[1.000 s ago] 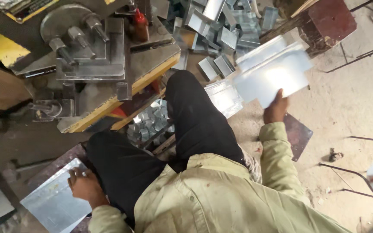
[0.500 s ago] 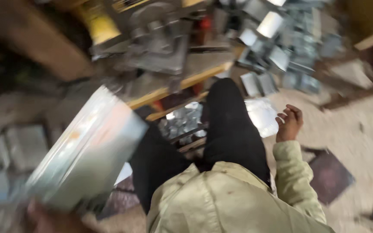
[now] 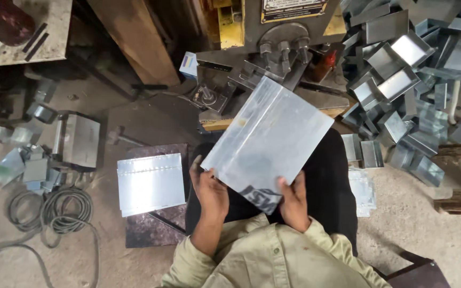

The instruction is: The person places flat metal pieces into a press machine, operates the machine to bend them, and then removes the finished folded metal components.

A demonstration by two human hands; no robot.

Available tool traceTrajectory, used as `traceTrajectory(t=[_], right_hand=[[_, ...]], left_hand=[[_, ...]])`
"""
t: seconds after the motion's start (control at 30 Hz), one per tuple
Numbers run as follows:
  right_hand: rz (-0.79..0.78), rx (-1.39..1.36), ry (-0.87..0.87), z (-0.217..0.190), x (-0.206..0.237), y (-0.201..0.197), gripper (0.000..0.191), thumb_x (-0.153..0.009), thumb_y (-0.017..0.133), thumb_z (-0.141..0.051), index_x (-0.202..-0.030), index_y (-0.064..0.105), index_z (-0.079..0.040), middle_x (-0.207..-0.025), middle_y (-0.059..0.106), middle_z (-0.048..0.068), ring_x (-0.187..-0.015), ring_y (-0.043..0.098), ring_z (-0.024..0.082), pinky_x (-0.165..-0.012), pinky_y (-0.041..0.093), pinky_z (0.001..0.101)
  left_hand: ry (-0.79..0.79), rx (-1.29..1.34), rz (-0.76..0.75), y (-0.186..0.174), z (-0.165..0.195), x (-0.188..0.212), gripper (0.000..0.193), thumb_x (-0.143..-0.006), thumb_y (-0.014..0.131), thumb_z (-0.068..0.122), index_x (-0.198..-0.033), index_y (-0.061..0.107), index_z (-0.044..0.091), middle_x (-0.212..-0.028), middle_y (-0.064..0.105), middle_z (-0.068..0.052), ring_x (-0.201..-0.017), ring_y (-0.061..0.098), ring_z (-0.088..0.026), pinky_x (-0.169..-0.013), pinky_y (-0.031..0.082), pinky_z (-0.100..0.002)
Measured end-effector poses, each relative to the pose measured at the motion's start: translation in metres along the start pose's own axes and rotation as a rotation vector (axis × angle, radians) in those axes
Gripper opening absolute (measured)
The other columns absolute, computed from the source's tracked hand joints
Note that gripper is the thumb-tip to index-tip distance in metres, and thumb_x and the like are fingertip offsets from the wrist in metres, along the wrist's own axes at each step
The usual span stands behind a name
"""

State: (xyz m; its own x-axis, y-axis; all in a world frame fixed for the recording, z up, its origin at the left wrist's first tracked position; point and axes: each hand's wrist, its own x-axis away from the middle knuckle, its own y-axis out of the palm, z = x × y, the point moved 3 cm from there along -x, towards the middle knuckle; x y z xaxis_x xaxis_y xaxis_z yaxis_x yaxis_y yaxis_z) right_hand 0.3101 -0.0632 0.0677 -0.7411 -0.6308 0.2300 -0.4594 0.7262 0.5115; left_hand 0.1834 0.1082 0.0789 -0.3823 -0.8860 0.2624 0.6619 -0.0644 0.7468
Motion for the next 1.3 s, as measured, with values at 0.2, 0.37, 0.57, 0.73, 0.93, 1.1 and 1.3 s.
traceTrajectory(t=[0.2, 0.37, 0.57, 0.73, 0.93, 1.1, 1.3], right_hand=[[0.153, -0.022, -0.168, -0.046, -0.069, 0.019, 0.049, -0.104, 0.059, -0.021, -0.147, 0.044, -0.002, -0.134, 0.059, 0.009, -0.121, 0.057, 0.018, -0.104, 0.046, 0.0333], [0.129, -0.074, -0.209, -0.06, -0.086, 0.026, 0.04, -0.106, 0.058, -0.02, -0.14, 0.047, -0.003, -0.13, 0.059, 0.009, -0.12, 0.057, 0.019, -0.103, 0.047, 0.034], [0.128, -0.1, -0.204, -0.065, -0.079, 0.033, 0.039, -0.106, 0.057, -0.018, -0.141, 0.047, -0.003, -0.13, 0.06, 0.008, -0.117, 0.057, 0.019, -0.102, 0.048, 0.0345], [0.145, -0.059, -0.084, -0.072, -0.08, 0.025, 0.05, -0.107, 0.049, -0.03, -0.151, 0.042, -0.006, -0.14, 0.058, 0.005, -0.125, 0.057, 0.018, -0.105, 0.047, 0.0331], [0.048, -0.179, 0.108, -0.037, -0.047, -0.002, 0.057, -0.102, 0.053, -0.031, -0.151, 0.045, -0.003, -0.142, 0.06, 0.009, -0.125, 0.059, 0.025, -0.104, 0.047, 0.039], [0.011, 0.083, 0.016, -0.007, -0.029, -0.016, 0.058, -0.098, 0.061, -0.017, -0.15, 0.04, -0.001, -0.14, 0.058, 0.012, -0.126, 0.057, 0.025, -0.106, 0.046, 0.0395], [0.152, 0.016, -0.087, -0.034, -0.023, -0.013, 0.059, -0.097, 0.058, -0.017, -0.152, 0.039, -0.005, -0.139, 0.059, 0.011, -0.123, 0.06, 0.022, -0.104, 0.048, 0.037]], left_hand=[[0.876, -0.54, -0.253, 0.048, 0.055, 0.029, 0.056, -0.101, 0.062, 0.019, -0.153, 0.041, 0.014, -0.148, 0.053, -0.017, -0.13, 0.061, -0.029, -0.116, 0.052, -0.043], [0.879, -1.44, -0.997, 0.11, 0.058, 0.038, 0.057, -0.09, 0.076, 0.027, -0.141, 0.056, 0.012, -0.145, 0.052, -0.015, -0.131, 0.054, -0.038, -0.11, 0.045, -0.057], [1.213, -1.923, -0.909, 0.144, 0.027, -0.012, 0.057, -0.083, 0.064, 0.01, -0.139, 0.065, 0.02, -0.146, 0.058, -0.009, -0.145, 0.046, -0.027, -0.119, 0.025, -0.07], [1.267, -1.708, -0.982, 0.147, 0.027, -0.022, 0.045, -0.093, 0.058, 0.006, -0.137, 0.067, 0.012, -0.143, 0.063, -0.01, -0.136, 0.057, -0.031, -0.12, 0.041, -0.051], [1.101, -1.385, -0.836, 0.071, 0.033, 0.027, 0.035, -0.098, 0.058, 0.006, -0.131, 0.068, 0.012, -0.136, 0.069, -0.008, -0.128, 0.066, -0.03, -0.113, 0.052, -0.042], [-0.512, -0.806, -0.024, -0.019, -0.045, 0.026, 0.054, -0.097, 0.075, 0.021, -0.143, 0.057, 0.001, -0.126, 0.068, -0.022, -0.097, 0.058, -0.027, -0.081, 0.047, -0.042], [-0.503, -0.453, -0.382, -0.005, -0.064, 0.031, 0.068, -0.086, 0.077, 0.014, -0.145, 0.046, -0.002, -0.136, 0.06, -0.014, -0.126, 0.058, -0.026, -0.102, 0.049, -0.039]])
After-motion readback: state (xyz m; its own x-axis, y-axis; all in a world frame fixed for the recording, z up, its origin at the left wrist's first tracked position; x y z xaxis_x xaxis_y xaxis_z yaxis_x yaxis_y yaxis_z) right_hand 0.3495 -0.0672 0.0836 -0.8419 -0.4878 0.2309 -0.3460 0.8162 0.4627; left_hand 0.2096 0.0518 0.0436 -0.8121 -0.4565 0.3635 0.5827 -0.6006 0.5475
